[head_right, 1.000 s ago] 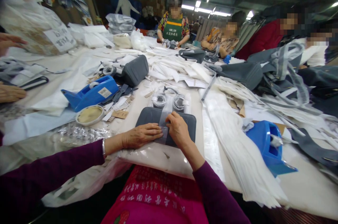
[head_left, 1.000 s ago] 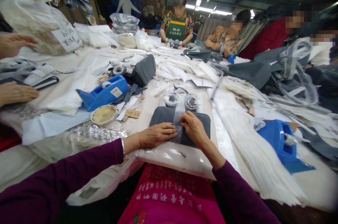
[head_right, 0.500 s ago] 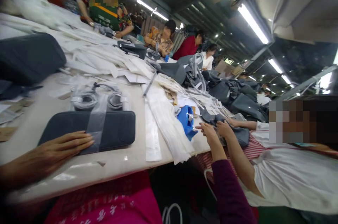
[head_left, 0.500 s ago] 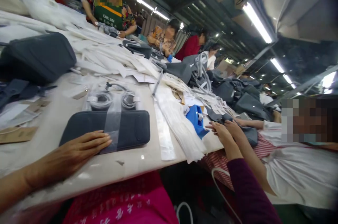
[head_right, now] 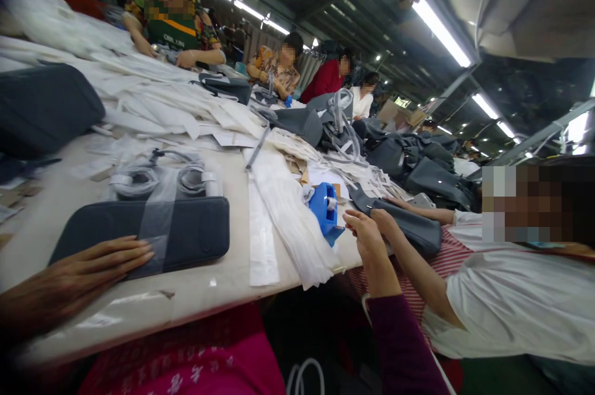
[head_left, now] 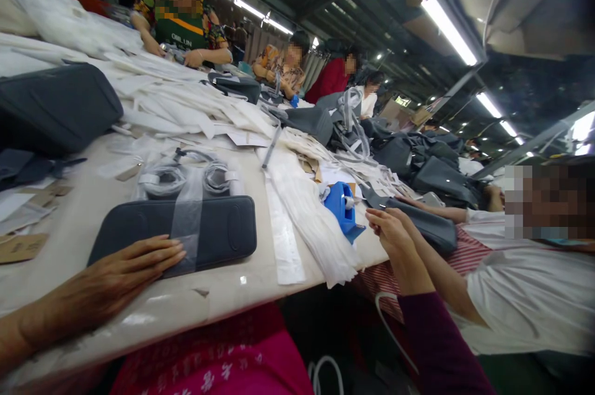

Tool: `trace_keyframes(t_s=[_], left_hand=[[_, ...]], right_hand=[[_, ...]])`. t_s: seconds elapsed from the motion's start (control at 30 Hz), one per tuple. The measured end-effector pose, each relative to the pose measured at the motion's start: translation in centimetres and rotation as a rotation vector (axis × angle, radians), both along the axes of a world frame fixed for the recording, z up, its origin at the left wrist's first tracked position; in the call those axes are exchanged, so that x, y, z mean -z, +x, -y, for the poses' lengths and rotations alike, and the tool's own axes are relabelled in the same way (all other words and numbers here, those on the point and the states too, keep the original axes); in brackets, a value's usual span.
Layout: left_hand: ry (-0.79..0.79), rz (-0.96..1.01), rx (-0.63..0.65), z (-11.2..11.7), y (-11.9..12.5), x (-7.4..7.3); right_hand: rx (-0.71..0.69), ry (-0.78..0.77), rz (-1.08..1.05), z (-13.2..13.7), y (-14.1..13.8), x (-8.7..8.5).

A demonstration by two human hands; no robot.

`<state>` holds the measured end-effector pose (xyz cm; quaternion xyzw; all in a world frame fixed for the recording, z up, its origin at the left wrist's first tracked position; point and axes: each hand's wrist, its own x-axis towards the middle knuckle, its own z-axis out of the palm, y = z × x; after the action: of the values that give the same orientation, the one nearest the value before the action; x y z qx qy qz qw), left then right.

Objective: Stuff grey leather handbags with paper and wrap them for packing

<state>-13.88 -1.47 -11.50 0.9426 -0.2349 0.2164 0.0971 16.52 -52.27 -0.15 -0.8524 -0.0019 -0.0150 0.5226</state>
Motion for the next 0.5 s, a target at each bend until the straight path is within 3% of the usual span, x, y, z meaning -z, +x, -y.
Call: trace_keyframes(t_s=[0.17, 0.33, 0.43, 0.5], left_hand=[[0.006, -0.042, 0.009, -0.3, 0.0, 0.7], [-0.020, -0.064, 0.037, -0.6, 0.1, 0.9], [-0.010, -0.075, 0.078, -0.6, 0.2, 0.7], [0.010, -0.069, 0.095, -0.2, -0.1, 0.1]], right_hand=[[0.032, -0.015, -0.006, 1.3, -5.2, 2.6], [0.118, -0.060, 0.024, 0.5, -5.7, 5.4], [0.168, -0.173, 0.054, 1.0, -5.4, 5.2], [0.184, -0.274, 0.083, 1.5, -6.2, 3.8]])
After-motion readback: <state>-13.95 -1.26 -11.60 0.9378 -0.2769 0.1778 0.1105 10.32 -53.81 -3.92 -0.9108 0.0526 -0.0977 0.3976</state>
